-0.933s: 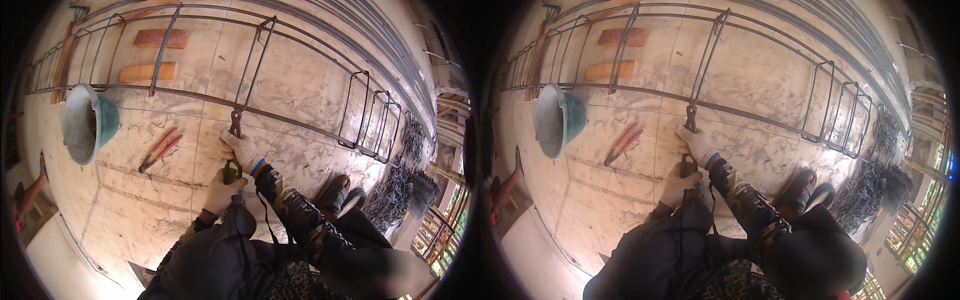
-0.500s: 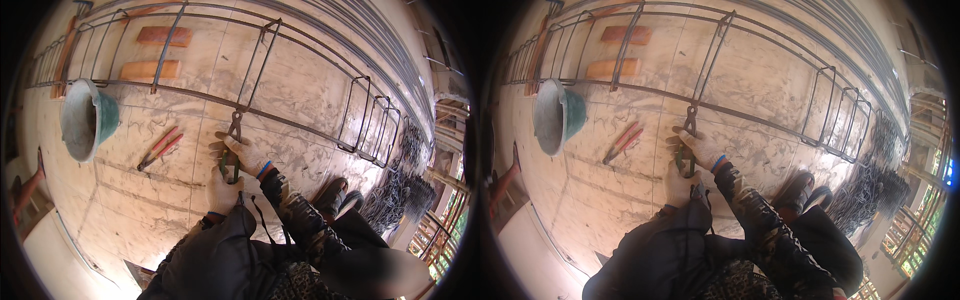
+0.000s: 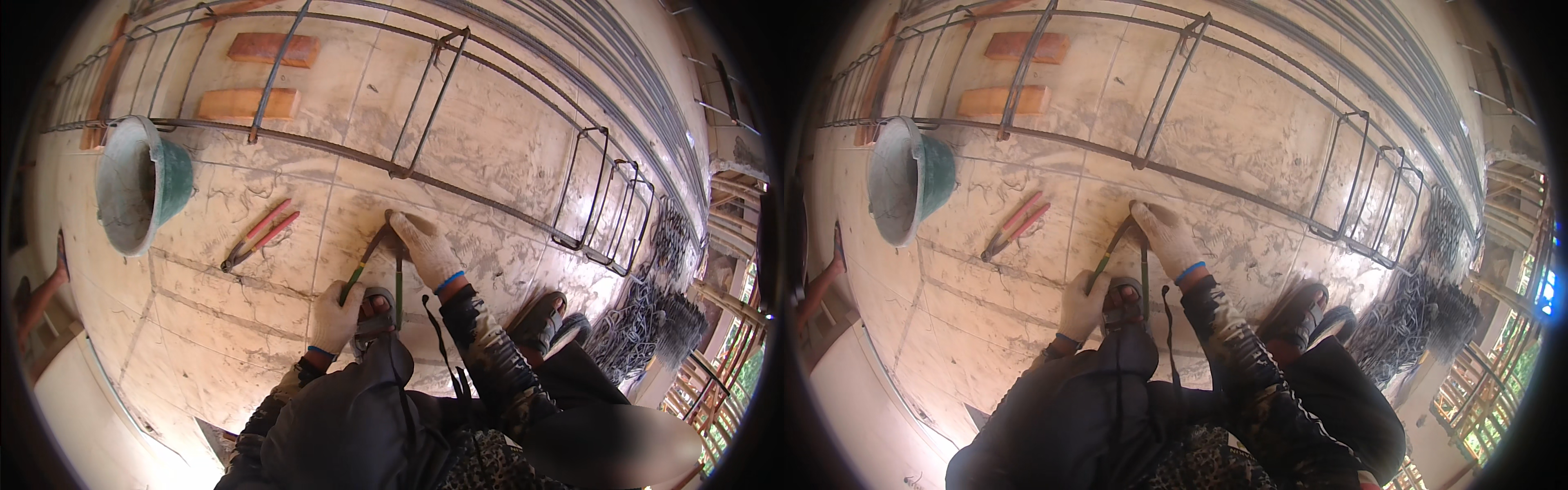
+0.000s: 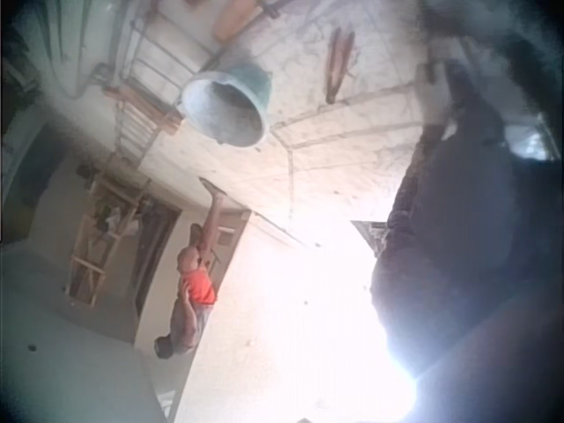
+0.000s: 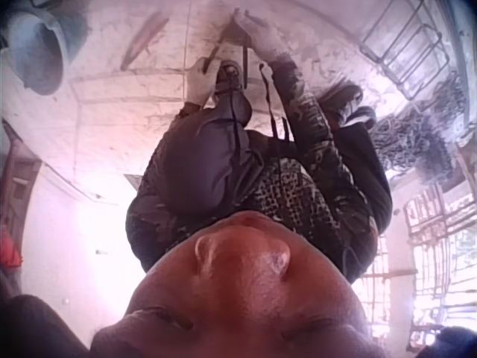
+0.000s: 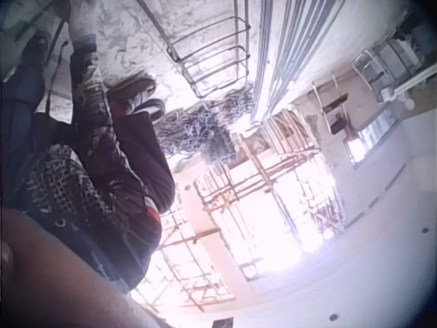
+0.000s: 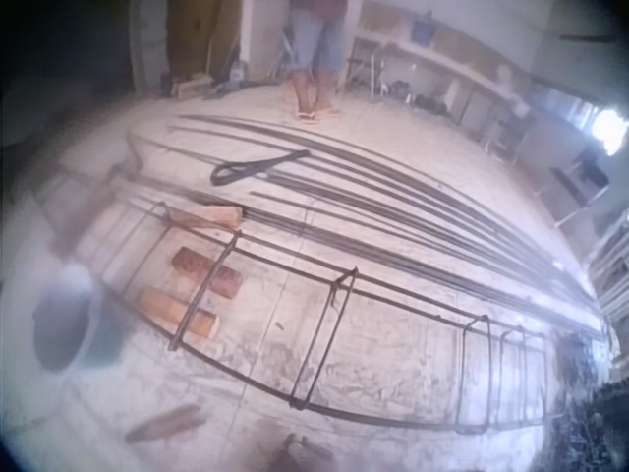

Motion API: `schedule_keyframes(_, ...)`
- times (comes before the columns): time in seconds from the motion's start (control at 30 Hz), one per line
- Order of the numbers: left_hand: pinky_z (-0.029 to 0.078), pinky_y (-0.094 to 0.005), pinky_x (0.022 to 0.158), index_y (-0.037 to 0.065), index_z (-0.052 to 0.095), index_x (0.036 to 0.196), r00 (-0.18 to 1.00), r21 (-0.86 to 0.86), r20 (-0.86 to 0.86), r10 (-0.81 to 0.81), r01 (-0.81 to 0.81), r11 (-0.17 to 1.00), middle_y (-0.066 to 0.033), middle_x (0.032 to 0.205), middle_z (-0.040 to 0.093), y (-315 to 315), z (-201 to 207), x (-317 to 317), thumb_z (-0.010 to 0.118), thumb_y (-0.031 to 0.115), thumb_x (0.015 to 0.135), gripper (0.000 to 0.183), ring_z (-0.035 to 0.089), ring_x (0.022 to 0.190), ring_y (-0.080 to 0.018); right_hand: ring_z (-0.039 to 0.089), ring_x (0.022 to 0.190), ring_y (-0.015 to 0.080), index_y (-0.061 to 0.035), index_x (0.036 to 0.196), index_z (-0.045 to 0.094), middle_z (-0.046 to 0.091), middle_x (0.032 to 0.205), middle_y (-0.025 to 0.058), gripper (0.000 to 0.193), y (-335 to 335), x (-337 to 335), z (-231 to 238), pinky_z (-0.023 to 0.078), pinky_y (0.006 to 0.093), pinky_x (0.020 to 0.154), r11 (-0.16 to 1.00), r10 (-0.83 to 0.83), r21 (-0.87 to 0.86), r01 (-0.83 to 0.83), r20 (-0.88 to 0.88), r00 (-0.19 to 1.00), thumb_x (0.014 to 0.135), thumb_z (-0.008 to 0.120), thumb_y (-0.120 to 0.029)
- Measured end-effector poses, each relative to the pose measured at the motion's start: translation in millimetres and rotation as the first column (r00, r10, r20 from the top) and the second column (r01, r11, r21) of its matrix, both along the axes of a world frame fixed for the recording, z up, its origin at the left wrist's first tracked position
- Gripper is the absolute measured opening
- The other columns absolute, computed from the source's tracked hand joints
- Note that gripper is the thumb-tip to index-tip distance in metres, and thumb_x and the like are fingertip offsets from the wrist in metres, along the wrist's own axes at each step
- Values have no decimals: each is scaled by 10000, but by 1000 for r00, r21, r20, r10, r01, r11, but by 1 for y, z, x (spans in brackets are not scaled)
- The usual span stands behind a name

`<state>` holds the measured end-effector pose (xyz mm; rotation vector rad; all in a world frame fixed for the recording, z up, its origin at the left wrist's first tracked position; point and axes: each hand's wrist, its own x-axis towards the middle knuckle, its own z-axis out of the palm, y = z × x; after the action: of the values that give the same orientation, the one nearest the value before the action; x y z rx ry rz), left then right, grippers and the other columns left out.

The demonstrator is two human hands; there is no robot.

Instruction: The person sits on the floor and ties a rebar grid using wire and pliers. They repeatedly wrap wire around intersections and twist it to secure the bars together.

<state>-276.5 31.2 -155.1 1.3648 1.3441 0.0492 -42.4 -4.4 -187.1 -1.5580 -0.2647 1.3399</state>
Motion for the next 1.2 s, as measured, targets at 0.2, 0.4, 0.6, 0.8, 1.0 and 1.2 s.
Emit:
schedule_keyframes(0.2, 546, -392, 691, -31, 731, 960, 998, 47, -57, -38, 41, 998, -87, 810, 732, 10, -2, -9, 680, 431, 1125, 493, 721, 761, -216, 773, 953, 296, 14, 1231, 769, 804, 1078, 134, 364, 18, -7, -67, 598, 388, 846, 998, -36, -23, 59, 555, 831, 1091, 695, -314)
schedule_keyframes(0.4, 518, -363, 625, -7, 708, 1005, 970, -205, 111, 218, -193, 960, -43, 783, 654, -8, -29, -19, 662, 433, 1147, 464, 659, 659, -158, 701, 816, 131, 31, 1328, 721, 779, 1012, 78, 417, 3, -37, -18, 555, 280, 707, 978, -155, -90, 187, 280, 947, 1135, 702, -339)
schedule_keyframes(0.6, 474, -306, 510, 17, 696, 1025, 952, -289, 110, 287, -246, 925, -13, 725, 605, 1, -12, 38, 647, 393, 1162, 403, 576, 531, -90, 584, 692, 85, 30, 1347, 705, 660, 882, 18, 427, -22, -15, 33, 492, 275, 616, 995, -47, -88, 37, -114, 992, 1176, 606, -348)
schedule_keyframes(0.8, 464, -310, 476, 15, 689, 1024, 951, -251, 128, 281, -243, 937, -14, 723, 601, 5, -2, 40, 650, 386, 1162, 397, 572, 523, -89, 486, 692, 62, 32, 1437, 657, 600, 873, -14, 420, -16, -21, 25, 424, 262, 592, 992, -125, -60, 115, -209, 970, 1188, 582, -298)
schedule_keyframes(1.0, 483, -316, 523, 21, 686, 1019, 938, -220, 125, 324, -292, 931, -28, 727, 606, -12, -16, 45, 640, 381, 1169, 394, 603, 563, -90, 419, 663, 65, 41, 1535, 571, 552, 879, -11, 443, -7, -37, 16, 363, 253, 583, 971, -237, -42, 236, -335, 912, 1220, 554, -269)
schedule_keyframes(1.2, 502, -377, 585, -11, 682, 1041, 948, -226, 128, 290, -257, 940, -123, 743, 653, -26, -19, 55, 625, 391, 1167, 426, 649, 602, -201, 417, 655, 65, 16, 1537, 579, 544, 865, -13, 408, -9, -38, 11, 358, 254, 579, 966, -254, -41, 255, -340, 906, 1219, 544, -236)
